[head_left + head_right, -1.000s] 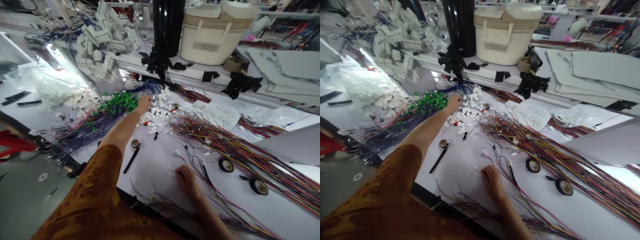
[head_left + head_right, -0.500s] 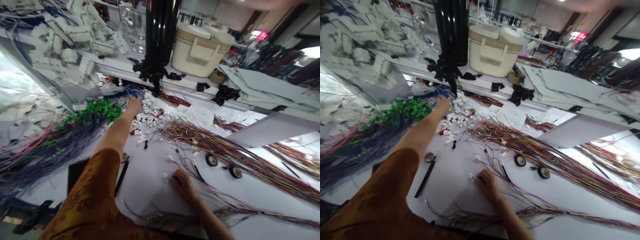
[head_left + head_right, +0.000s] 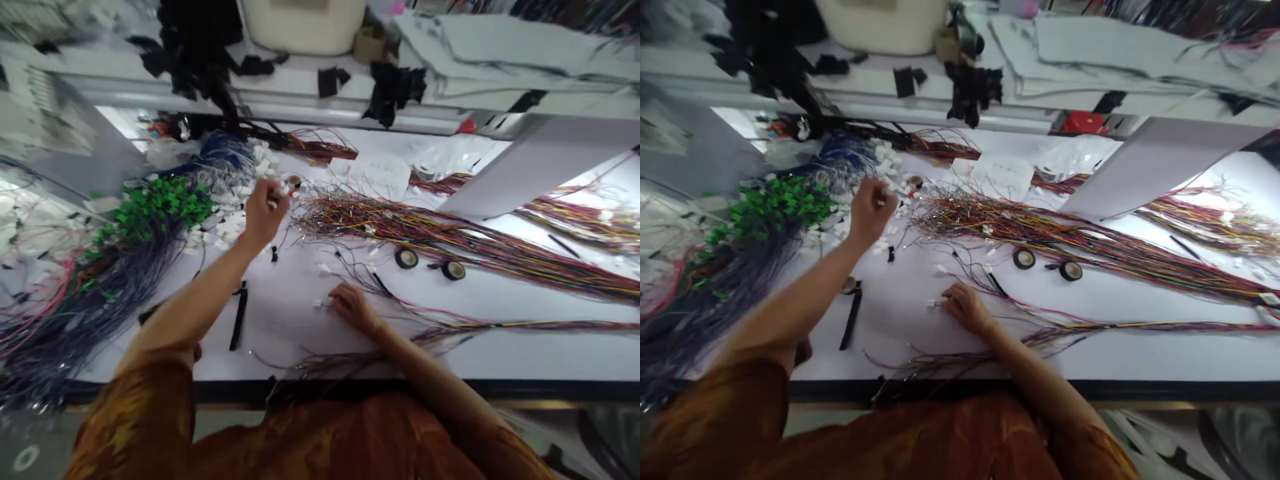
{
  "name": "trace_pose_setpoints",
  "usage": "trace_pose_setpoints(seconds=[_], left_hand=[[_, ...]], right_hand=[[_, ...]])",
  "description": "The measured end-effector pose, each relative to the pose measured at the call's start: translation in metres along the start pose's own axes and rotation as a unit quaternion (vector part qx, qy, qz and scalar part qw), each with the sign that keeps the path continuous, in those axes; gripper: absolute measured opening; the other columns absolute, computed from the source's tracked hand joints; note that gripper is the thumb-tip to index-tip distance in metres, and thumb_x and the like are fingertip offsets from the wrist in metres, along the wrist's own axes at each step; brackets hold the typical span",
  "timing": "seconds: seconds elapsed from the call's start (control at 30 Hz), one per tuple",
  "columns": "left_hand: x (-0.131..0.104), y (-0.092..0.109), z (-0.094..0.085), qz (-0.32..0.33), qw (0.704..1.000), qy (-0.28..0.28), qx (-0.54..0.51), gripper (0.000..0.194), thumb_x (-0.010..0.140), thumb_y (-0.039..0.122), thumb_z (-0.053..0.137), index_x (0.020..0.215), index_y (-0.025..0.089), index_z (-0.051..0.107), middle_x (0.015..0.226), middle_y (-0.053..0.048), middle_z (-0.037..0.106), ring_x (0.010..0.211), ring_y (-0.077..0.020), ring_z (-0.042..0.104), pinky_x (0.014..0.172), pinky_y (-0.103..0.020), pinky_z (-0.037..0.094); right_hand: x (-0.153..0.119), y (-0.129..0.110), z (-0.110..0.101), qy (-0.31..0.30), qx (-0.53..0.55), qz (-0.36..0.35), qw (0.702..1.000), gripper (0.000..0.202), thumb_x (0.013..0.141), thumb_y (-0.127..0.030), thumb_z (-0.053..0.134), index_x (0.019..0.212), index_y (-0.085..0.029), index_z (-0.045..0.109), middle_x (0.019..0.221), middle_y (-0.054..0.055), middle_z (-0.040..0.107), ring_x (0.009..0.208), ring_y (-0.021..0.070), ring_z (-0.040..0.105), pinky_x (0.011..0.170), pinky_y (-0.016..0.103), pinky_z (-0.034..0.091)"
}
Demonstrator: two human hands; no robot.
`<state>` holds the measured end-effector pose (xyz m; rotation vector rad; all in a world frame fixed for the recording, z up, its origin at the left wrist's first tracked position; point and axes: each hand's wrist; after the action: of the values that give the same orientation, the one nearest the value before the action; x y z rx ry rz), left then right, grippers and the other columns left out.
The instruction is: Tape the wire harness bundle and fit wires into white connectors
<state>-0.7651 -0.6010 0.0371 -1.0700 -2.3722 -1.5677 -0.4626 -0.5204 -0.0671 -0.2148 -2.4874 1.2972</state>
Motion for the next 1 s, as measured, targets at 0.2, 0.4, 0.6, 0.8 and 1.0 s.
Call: trace_pose_setpoints(seconds=[0.2, 0.4, 0.6, 0.8, 1.0], left_hand=[[-0.103, 0.026, 0.0, -0.01, 0.997, -0.07, 0.033, 0.02, 0.083, 0.034, 0.064, 0.099, 0.022, 0.06, 0.083, -0.003, 0.063, 0.076, -0.0176, 0.058, 0.074, -0.029, 0.047], [-0.111, 0.032, -0.022, -0.035, 0.979, -0.19, 0.071, 0.031, 0.08, 0.033, 0.064, 0.109, 0.021, 0.06, 0.095, -0.007, 0.069, 0.093, -0.0254, 0.066, 0.089, -0.037, 0.048], [-0.069, 0.004, -0.035, -0.168, 0.976, -0.053, -0.129, 0.034, 0.073, 0.041, 0.068, 0.097, 0.02, 0.057, 0.081, -0.001, 0.068, 0.076, -0.016, 0.067, 0.078, -0.031, 0.052], [-0.05, 0.011, -0.021, -0.104, 0.97, -0.193, -0.109, 0.024, 0.07, 0.035, 0.073, 0.086, 0.022, 0.063, 0.082, -0.002, 0.07, 0.082, -0.0186, 0.069, 0.082, -0.032, 0.054], [0.037, -0.053, -0.063, -0.114, 0.975, -0.129, 0.139, 0.019, 0.083, 0.031, 0.058, 0.091, 0.018, 0.068, 0.094, -0.009, 0.074, 0.092, -0.0242, 0.069, 0.088, -0.035, 0.053]], right_hand=[[0.072, -0.04, -0.001, 0.018, 0.432, 0.173, 0.885, 0.035, 0.09, -0.055, 0.054, 0.104, -0.023, 0.059, 0.091, 0.003, 0.066, 0.079, 0.0142, 0.064, 0.072, 0.029, 0.053], [0.167, -0.062, 0.013, -0.069, 0.455, 0.315, 0.83, 0.022, 0.084, -0.038, 0.07, 0.081, -0.019, 0.058, 0.067, -0.005, 0.055, 0.054, 0.006, 0.052, 0.045, 0.016, 0.04], [0.194, -0.057, 0.007, -0.123, 0.537, 0.322, 0.77, 0.024, 0.088, -0.029, 0.069, 0.08, -0.018, 0.05, 0.072, -0.001, 0.067, 0.049, 0.0037, 0.046, 0.043, 0.015, 0.034], [0.22, -0.046, 0.009, -0.111, 0.474, 0.322, 0.812, 0.025, 0.088, -0.04, 0.067, 0.085, -0.018, 0.056, 0.064, -0.006, 0.057, 0.052, 0.0049, 0.052, 0.05, 0.016, 0.042], [0.237, -0.039, 0.003, -0.088, 0.494, 0.29, 0.815, 0.026, 0.077, -0.034, 0.076, 0.086, -0.02, 0.056, 0.076, -0.002, 0.067, 0.057, 0.0077, 0.059, 0.047, 0.018, 0.043]])
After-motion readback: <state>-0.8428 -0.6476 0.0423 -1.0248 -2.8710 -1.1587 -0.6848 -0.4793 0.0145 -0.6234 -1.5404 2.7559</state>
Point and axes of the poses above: each hand's wrist, its own x-axis towards the middle knuckle, its own z-axis out of the palm, y = z × x
